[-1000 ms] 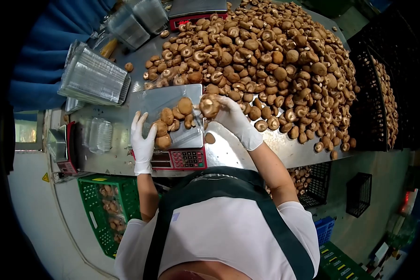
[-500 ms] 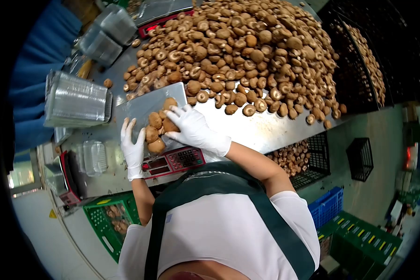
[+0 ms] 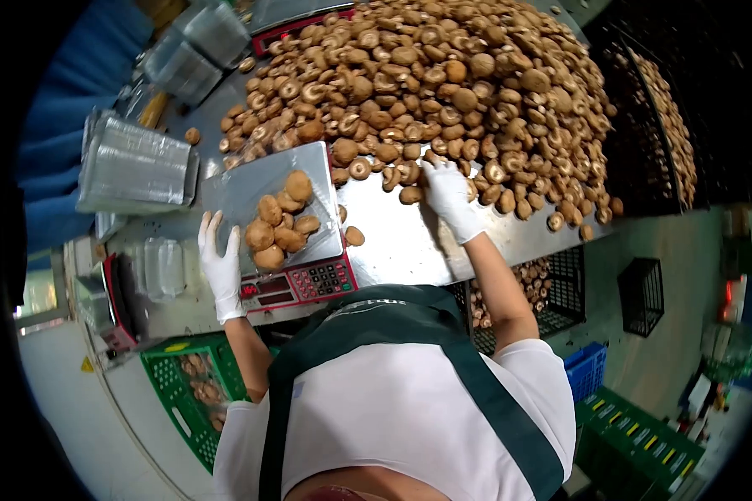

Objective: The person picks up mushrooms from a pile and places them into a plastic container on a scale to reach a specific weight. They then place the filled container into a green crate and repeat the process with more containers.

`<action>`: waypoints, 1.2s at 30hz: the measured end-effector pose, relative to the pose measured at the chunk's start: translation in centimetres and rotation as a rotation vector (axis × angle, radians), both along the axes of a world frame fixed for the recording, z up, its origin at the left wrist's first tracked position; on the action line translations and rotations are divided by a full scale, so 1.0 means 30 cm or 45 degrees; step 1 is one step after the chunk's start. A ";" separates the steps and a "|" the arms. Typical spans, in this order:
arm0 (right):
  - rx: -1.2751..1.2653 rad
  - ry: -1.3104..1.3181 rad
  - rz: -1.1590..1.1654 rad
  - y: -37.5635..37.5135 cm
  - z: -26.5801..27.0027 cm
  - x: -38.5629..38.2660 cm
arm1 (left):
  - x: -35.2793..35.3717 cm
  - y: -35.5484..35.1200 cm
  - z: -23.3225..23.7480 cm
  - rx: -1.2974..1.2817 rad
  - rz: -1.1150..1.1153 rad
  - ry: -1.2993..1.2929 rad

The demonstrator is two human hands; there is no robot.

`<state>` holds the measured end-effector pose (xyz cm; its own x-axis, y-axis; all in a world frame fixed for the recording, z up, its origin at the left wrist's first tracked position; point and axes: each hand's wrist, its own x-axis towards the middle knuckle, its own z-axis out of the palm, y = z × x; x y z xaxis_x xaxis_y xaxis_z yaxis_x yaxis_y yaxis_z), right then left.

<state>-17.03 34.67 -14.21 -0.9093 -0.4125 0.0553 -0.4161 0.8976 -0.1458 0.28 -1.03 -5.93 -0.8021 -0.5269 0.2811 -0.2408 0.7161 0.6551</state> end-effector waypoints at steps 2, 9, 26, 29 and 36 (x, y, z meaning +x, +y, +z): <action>0.088 0.022 0.099 0.040 -0.061 -0.017 | 0.012 0.009 0.001 -0.035 0.036 0.006; 0.084 -0.009 0.220 0.072 -0.059 -0.060 | 0.077 0.040 0.027 -0.057 0.202 0.014; -0.123 -0.112 -0.138 -0.011 0.172 -0.048 | 0.179 -0.002 0.038 0.095 0.337 0.074; -0.996 -0.459 -0.021 -0.120 0.267 0.008 | 0.129 0.007 0.011 0.180 0.308 0.046; -1.350 -0.766 0.325 -0.375 0.360 0.128 | 0.065 -0.023 -0.044 0.262 0.160 0.037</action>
